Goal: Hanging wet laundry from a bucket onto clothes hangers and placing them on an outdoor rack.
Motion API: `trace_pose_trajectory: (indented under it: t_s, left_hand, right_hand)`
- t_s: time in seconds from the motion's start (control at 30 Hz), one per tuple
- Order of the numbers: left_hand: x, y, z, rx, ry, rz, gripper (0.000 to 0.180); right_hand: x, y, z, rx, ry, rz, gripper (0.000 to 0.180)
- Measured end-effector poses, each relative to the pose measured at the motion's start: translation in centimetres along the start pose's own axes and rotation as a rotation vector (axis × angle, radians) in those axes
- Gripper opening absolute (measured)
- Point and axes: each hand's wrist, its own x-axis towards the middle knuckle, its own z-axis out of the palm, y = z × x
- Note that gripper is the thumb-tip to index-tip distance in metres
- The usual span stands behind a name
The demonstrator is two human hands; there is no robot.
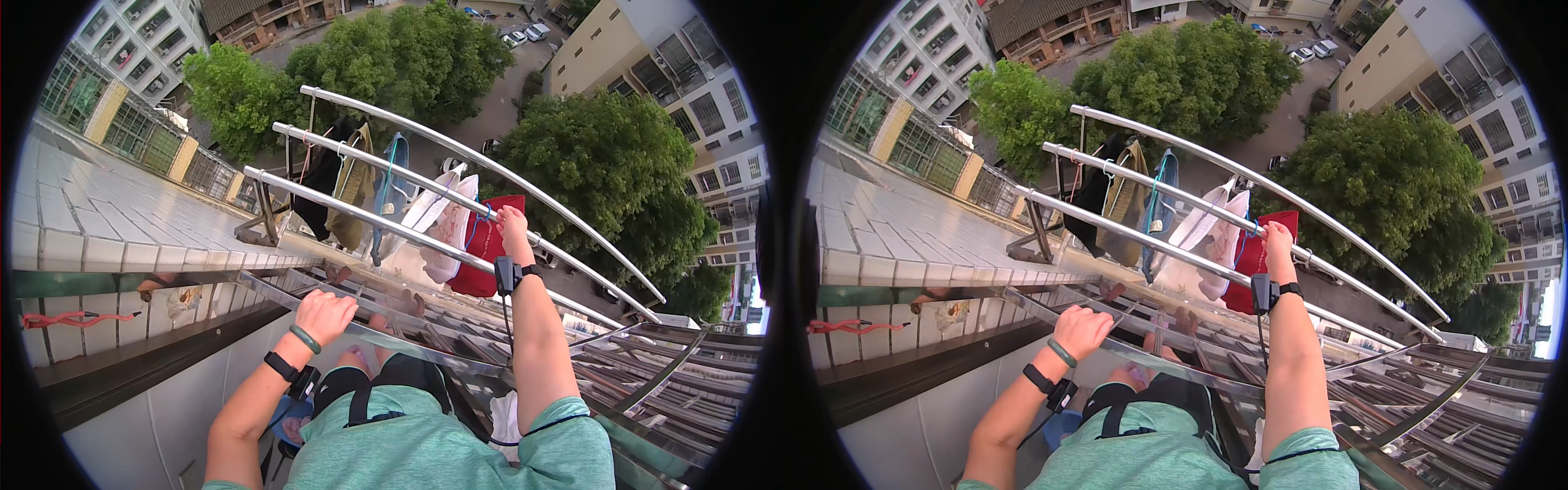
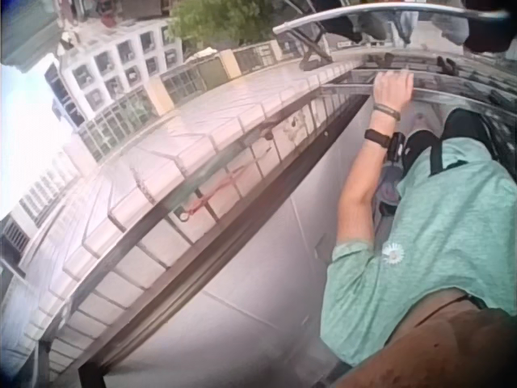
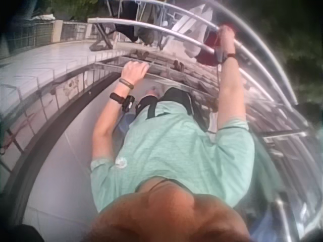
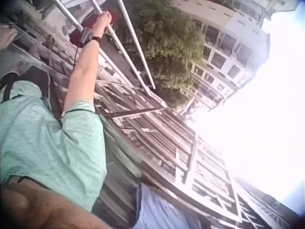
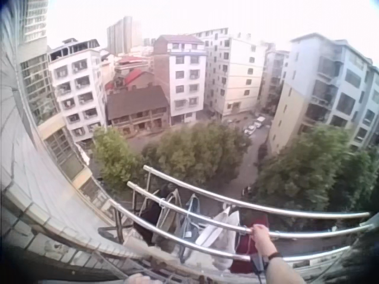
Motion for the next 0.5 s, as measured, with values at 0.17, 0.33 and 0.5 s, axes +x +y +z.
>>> trace_pose_trajectory:
  t_s: [0.17,0.33,0.5]
  left_hand:
    - [-0.6,-0.6,0.8,0.022,0.082,0.056,0.017]
    - [-2.2,-0.6,1.2,0.087,0.128,0.030,0.018]
    - [-5.1,-0.5,2.1,-0.061,0.555,0.189,0.037]
  right_hand:
    - [-3.8,-2.3,4.7,-0.119,-0.180,-0.044,0.016]
    - [-10.5,-2.7,9.7,-0.600,-0.559,-0.126,0.023]
    - [-18.5,-0.1,11.1,-0.881,-0.750,-0.212,0.026]
